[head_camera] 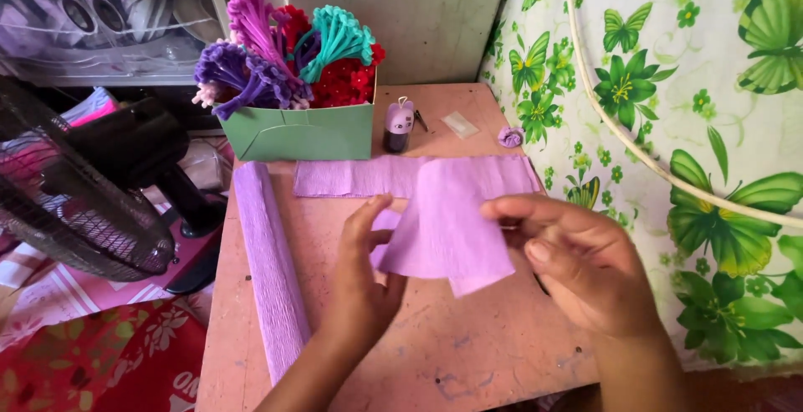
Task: Cutting and folding purple crepe paper into small bundles or strips for floral arrangements.
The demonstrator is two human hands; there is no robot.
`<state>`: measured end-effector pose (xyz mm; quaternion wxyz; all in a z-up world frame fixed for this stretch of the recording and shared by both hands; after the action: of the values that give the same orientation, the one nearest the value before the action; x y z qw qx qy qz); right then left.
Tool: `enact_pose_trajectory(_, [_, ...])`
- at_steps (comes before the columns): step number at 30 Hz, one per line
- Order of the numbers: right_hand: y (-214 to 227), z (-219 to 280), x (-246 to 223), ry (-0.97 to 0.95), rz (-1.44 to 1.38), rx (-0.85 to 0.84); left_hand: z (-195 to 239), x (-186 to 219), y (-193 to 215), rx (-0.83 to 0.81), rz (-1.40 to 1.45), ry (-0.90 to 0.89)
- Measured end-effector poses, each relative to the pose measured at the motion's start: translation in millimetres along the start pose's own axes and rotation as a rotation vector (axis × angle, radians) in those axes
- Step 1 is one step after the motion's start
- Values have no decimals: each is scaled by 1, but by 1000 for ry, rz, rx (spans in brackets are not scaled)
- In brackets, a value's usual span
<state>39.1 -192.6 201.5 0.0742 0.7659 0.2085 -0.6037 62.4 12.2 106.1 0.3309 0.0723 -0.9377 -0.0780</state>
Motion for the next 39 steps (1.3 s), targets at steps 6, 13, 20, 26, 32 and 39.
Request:
enact_pose_trajectory(6, [1, 8, -24, -14, 632, 181, -42, 55, 61, 74, -355, -186])
enact_pose_trajectory(13, [-9, 13, 3, 42, 325, -170, -53, 110, 77, 185, -415, -331])
enact_pose_trajectory(20, [-41, -6, 116, -331, -177, -261, -45, 87, 63, 244, -150, -209])
enact_pose_trajectory(26, [-30, 1, 130, -517, -131, -156, -38, 87, 86, 388, -357, -288])
enact_pose_trajectory(32, [54, -8, 140, -406, -142, 97, -32, 77, 89, 383, -475, -352])
enact_pose_trajectory(39, [89, -14, 112, -232, -225, 213, -10, 48, 59, 29, -553, -480])
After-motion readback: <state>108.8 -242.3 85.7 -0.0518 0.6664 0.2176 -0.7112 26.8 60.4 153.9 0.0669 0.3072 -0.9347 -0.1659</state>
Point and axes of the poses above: each hand's wrist, its own z-axis away from the middle knuckle, its own y-axis out of the back of the hand, x = y × z, the point moved 8 cm from there along -z, towards the middle knuckle, and after that the axes turned 12 degrees about -y, right-handed, at the moved point
